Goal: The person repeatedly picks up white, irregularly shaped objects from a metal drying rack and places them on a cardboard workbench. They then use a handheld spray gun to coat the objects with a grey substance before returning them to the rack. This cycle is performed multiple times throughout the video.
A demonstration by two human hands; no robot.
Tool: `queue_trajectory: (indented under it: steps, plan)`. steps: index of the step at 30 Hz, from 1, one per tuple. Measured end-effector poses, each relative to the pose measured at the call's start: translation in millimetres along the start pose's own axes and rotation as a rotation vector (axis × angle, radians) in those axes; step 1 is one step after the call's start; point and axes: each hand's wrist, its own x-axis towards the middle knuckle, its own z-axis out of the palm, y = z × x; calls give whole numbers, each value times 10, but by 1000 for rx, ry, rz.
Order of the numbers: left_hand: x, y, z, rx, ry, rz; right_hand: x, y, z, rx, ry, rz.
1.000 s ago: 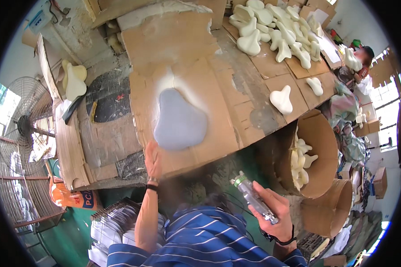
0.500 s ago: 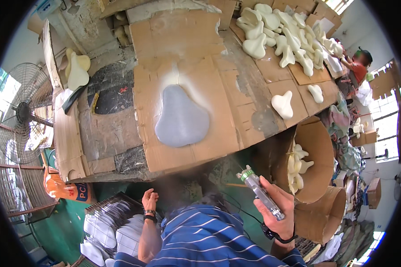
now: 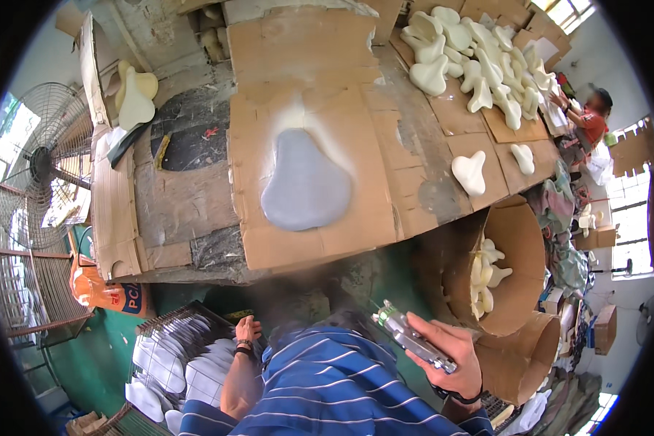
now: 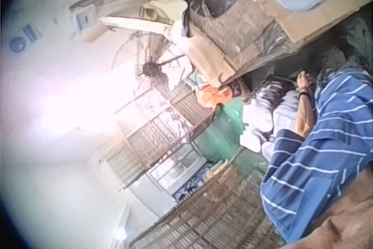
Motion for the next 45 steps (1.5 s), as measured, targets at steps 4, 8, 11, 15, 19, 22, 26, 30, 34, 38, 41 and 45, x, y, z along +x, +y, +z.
queue_trajectory:
  steps: [4, 8, 11, 15, 19, 22, 26, 30, 34, 38, 41, 45]
  plan:
    - [-74, 166, 89, 2, -23, 37, 205, -3, 53, -36, 102, -69]
    - [-39, 201, 126, 35, -27, 55, 348, -6, 78, -24, 228, -73]
    - [-38, 195, 144, 57, -11, 54, 363, 65, 86, -33, 300, -69]
    - [100, 38, 109, 67, -8, 19, 297, 75, 64, -33, 327, -40]
    - [203, -55, 60, 27, -53, -49, 268, 43, 68, -8, 320, -21]
    - [185, -19, 85, 42, -63, -42, 257, 59, 77, -3, 325, -28]
    - [145, 103, 131, 24, -64, -16, 220, 79, 76, -10, 374, -5]
    - [106, 163, 151, 25, -54, -13, 78, 128, 5, -48, 306, 61]
    - [134, 142, 150, 30, -74, -41, 79, 89, -18, -81, 303, 48]
    - [170, 64, 137, 79, -61, -28, 198, 29, 36, -29, 369, 20]
    - [131, 165, 183, 75, -86, -16, 178, 28, -1, -79, 344, 29]
    - [212, 107, 135, 74, -89, 9, 115, 8, -35, -91, 306, 32]
